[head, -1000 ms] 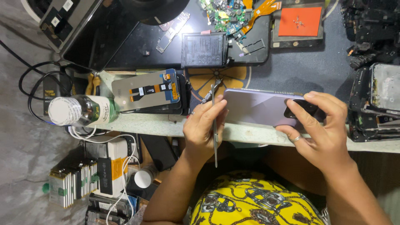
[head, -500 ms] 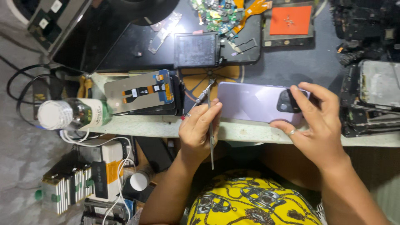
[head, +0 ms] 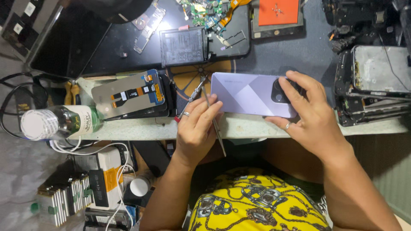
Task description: The person cleans the edges of a purple smartphone with a cotton swab, then uses a metal prying tool to separate the back cover. The person then repeats the process on a blue smartphone, prying off its back cover and placing it aside.
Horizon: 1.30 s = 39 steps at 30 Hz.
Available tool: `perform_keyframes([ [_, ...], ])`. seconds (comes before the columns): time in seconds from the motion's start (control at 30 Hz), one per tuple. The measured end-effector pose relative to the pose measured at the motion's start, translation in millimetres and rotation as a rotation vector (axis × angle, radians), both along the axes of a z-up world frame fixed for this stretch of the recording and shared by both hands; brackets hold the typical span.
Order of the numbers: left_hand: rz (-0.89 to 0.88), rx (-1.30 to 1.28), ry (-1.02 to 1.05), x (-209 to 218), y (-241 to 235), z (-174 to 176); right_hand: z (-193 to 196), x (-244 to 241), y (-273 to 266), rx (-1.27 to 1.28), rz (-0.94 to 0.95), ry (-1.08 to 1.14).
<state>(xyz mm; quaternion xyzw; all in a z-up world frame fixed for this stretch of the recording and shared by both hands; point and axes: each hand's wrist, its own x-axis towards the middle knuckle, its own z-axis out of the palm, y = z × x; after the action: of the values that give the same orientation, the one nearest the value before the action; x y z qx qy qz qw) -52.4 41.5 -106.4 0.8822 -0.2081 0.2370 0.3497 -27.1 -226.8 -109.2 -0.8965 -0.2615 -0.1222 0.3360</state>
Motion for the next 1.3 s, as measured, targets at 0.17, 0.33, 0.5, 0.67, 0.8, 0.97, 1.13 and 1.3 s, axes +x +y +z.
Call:
perform_keyframes([
  [0.17, 0.052, -0.084, -0.065, -0.6, -3.5, -5.2, -0.7, -2.7, 0.3, 0.001, 0.009, -0.042],
  [0.33, 0.074, -0.126, -0.095, -3.0, -5.2, -4.5, -4.3, -3.8, 2.1, -0.023, -0.01, -0.063],
  [0.5, 0.067, -0.202, -0.081, -6.2, -1.9, -5.8, -6.1, -4.8, 3.5, -0.045, -0.02, -0.067],
  [0.67, 0.074, -0.324, -0.094, -9.0, 4.0, -8.9, 0.3, -3.5, 7.5, -0.061, -0.055, -0.042],
  [0.8, 0.029, -0.307, -0.078, -9.7, 7.1, -9.0, 11.4, 2.3, 10.9, -0.015, -0.081, -0.035],
  [0.97, 0.022, -0.267, -0.104, -7.0, 5.6, -6.1, 22.1, 9.5, 13.2, 0.067, -0.103, 0.012],
  [1.13, 0.014, -0.243, -0.119, -8.6, 8.1, -4.8, 24.0, 11.0, 15.3, 0.074, -0.104, 0.014],
  [1.3, 0.005, -0.319, -0.171, -8.6, 9.6, -11.0, 22.0, 11.6, 13.7, 0.078, -0.104, 0.016],
])
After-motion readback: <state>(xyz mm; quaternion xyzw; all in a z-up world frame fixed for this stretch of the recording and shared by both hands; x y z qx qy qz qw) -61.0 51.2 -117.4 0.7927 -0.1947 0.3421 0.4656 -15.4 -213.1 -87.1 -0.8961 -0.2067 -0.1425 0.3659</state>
